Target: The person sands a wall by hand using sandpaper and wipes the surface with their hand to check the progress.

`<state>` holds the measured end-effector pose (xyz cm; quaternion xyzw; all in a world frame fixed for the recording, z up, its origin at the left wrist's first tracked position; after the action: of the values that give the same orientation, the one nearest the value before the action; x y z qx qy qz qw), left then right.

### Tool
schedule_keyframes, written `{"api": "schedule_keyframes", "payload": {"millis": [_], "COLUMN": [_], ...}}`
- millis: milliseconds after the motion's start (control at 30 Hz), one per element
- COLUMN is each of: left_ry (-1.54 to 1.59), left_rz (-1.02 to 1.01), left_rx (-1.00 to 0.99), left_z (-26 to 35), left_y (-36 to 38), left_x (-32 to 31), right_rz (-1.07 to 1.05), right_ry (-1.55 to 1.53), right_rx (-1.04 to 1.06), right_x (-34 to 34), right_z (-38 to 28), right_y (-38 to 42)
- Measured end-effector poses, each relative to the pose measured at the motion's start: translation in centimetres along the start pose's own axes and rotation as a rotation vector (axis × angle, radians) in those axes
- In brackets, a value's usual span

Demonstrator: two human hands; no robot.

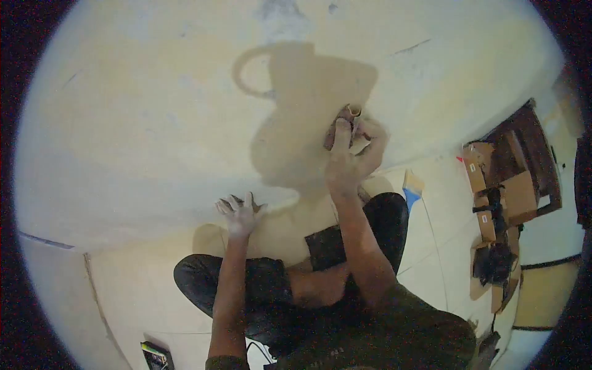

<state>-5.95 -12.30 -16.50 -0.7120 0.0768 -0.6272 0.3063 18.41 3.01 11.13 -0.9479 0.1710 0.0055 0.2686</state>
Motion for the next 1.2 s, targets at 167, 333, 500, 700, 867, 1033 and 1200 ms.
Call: {"api": "schedule_keyframes", "payload": {"millis": [167, 333, 500, 700, 867, 1033, 1200], "left_ry": [0.007, 0.033, 0.022, 0.065, 0.023, 0.006, 0.040], "left_rz": [-0.052, -0.116, 0.032, -0.372, -0.409, -0.389, -0.163], "left_rx": [0.016, 0.079, 0.034, 0.190, 0.200, 0.188, 0.124], "left_z": [0.2, 0.0, 0.3, -0.3, -0.3, 0.2, -0.1], "left_y": [-0.3, -0.8, -0.4, -1.2, -1.0, -1.7, -0.6], "left_x": [0.2, 1.3, 0.9, 0.8, 0.7, 1.6, 0.6], "right_rz": [-0.119, -0.067, -0.143, -0.231, -0.062, -0.086, -0.082], "right_ry": [0.403, -0.497, 0.131, 0.236, 0.312, 0.115, 0.228], "right_rx": [0.249, -0.452, -0.188, -0.041, 0.075, -0.103, 0.073], "right_x": [1.5, 0.7, 1.0, 1.4, 2.2, 2.5, 2.2], "right_z": [5.0, 7.1, 2.9, 11.9, 2.5, 8.6, 6.3], "right_y": [5.2, 4.3, 1.7, 6.3, 0.4, 4.7, 2.7]}}
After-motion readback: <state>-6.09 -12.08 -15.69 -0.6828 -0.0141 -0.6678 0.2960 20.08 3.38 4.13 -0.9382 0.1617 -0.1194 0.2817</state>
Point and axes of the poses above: each hand's wrist, its own y-axis away from the middle knuckle, its own x-axis out of the back of the hand, z = x × y, the point moved 7 cm from there along -y, towards the middle knuckle, and after that the axes turned 7 degrees about y, right-handed, at the moved point
